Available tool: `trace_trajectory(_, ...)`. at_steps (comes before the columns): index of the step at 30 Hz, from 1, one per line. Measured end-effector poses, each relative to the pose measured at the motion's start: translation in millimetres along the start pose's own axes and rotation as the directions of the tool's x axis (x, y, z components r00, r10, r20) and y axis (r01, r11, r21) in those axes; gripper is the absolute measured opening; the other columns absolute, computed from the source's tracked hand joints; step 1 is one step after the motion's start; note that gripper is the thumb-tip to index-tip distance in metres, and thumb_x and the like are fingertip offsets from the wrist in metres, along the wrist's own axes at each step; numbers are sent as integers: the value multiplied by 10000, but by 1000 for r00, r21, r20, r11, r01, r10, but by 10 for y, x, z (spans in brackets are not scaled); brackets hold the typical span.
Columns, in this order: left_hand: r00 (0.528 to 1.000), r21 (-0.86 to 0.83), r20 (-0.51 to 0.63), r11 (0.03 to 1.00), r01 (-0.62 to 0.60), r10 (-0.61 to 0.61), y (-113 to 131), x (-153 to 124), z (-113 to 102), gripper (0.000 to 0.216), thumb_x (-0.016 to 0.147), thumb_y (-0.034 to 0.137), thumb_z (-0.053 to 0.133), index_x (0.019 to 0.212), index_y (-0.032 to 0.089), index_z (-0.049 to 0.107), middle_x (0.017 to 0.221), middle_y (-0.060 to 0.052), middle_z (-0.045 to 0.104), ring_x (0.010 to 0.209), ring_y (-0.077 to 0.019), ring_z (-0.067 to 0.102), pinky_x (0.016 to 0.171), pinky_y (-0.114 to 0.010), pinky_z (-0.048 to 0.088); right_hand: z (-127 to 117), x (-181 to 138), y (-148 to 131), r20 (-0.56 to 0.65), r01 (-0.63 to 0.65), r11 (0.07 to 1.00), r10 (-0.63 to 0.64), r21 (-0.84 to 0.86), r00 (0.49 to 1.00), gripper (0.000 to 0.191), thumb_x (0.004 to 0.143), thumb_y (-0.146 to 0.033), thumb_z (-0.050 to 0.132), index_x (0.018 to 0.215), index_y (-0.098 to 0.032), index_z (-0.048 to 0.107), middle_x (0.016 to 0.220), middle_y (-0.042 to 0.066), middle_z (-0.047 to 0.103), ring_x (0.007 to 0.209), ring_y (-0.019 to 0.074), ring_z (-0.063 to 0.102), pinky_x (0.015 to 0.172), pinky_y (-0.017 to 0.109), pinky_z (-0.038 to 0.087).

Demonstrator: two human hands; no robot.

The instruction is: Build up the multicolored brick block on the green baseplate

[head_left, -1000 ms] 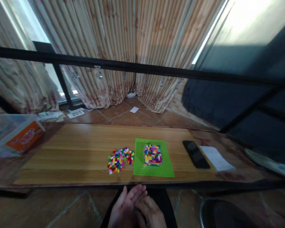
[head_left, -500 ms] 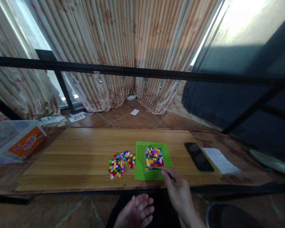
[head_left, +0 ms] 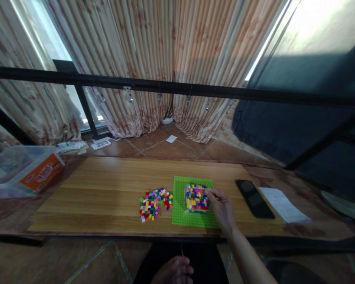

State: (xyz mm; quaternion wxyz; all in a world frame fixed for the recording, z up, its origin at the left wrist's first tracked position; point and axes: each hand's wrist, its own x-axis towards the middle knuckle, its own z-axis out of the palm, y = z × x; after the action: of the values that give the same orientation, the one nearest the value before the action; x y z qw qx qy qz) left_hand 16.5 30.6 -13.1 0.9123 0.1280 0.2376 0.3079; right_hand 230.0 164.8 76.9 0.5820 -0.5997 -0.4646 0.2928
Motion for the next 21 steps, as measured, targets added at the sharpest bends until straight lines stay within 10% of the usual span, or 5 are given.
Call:
trace_trajectory(8,1000,158,-25,987,1,3,-109,75,-79,528,608,548,738,937,147,636,908,-88,650,779,-188,614,755,-318,377,22,58,37,-9,25,998,-24,50,1000,223,635,-414,740,732,-214,722,825,31,671,810,176,598,761,314,481)
trace_trajectory(21,986,188,-158,978,89,-59,-79,21,112,433,623,454,729,912,163,590,887,-59,623,744,-155,587,738,-311,377,44,119,-24,183,-364,879,321,308,929,395,552,-345,805,915,-218,716,823,0,716,674,116,615,634,237,504)
